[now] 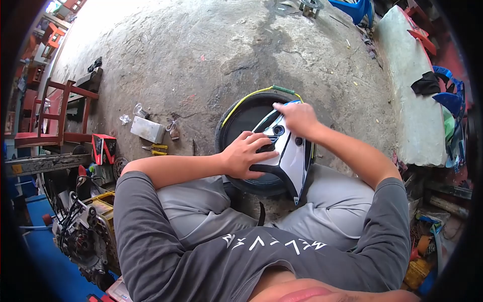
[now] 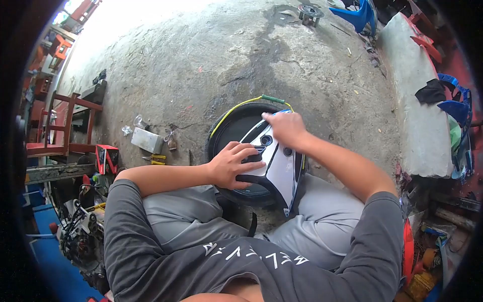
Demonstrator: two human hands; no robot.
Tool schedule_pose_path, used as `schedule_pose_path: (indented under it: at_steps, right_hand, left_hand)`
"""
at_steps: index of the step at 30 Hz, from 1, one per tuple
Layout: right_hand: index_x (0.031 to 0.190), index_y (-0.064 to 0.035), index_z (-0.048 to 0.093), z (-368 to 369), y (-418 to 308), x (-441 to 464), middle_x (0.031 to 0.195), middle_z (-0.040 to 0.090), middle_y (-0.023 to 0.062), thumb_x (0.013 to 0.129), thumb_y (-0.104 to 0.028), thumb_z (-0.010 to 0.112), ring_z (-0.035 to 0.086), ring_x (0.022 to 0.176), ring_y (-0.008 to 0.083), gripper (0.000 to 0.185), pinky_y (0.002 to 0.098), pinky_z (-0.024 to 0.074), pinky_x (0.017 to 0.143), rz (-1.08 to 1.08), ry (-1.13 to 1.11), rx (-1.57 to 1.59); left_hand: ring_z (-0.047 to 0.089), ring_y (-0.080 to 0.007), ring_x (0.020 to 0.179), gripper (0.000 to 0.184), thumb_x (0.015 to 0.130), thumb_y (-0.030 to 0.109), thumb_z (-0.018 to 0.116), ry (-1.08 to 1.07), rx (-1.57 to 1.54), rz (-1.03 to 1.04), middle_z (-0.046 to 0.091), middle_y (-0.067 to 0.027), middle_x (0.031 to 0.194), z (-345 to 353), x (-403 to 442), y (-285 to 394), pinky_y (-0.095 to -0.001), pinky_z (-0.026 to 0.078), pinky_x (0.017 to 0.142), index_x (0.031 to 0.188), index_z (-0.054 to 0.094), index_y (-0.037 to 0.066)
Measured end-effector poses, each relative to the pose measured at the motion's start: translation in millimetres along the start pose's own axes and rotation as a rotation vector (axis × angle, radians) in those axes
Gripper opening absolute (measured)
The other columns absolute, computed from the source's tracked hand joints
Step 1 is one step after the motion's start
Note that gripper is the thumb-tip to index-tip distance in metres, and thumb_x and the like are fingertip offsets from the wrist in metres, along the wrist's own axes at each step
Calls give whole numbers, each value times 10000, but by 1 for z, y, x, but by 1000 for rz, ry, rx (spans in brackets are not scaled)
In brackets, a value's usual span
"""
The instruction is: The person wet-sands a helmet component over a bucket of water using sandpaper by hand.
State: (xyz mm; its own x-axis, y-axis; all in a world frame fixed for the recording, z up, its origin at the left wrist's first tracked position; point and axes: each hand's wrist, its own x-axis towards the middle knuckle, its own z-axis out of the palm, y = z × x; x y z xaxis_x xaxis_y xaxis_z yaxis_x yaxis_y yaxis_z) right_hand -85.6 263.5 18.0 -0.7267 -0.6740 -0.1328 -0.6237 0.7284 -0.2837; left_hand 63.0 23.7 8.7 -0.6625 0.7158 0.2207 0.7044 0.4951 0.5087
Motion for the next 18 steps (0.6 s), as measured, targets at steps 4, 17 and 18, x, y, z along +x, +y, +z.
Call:
schedule_pose_path:
  at_steps: [4, 17, 18]
  right_hand:
    - [1423, -154, 729, 5, -5, -3, 990, 790, 175, 941, -117, 577, 780, 889, 374, 507, 516, 614, 769, -18, -24, -20]
    - [1419, -145, 729, 5, -21, -11, 968, 785, 177, 921, -111, 612, 780, 859, 359, 512, 508, 613, 777, -132, -37, -62]
    - [1403, -147, 742, 5, -15, -9, 980, 784, 179, 922, -111, 604, 774, 879, 369, 502, 509, 608, 783, -100, -22, -38]
  left_hand:
    - [514, -371, 1416, 877, 715, 457, 899, -8, 11, 3, 548, -139, 1468, -2, 1, 1, -557, 422, 1143, 1526, 625, 266]
    - [512, -372, 1419, 865, 734, 453, 894, -11, 11, 3, 550, -138, 1469, -2, 1, -1, -557, 423, 1143, 1535, 618, 276]
    - [512, -372, 1420, 867, 733, 452, 895, -8, 10, -2, 549, -138, 1470, 0, -1, 0, -558, 423, 1144, 1536, 617, 276]
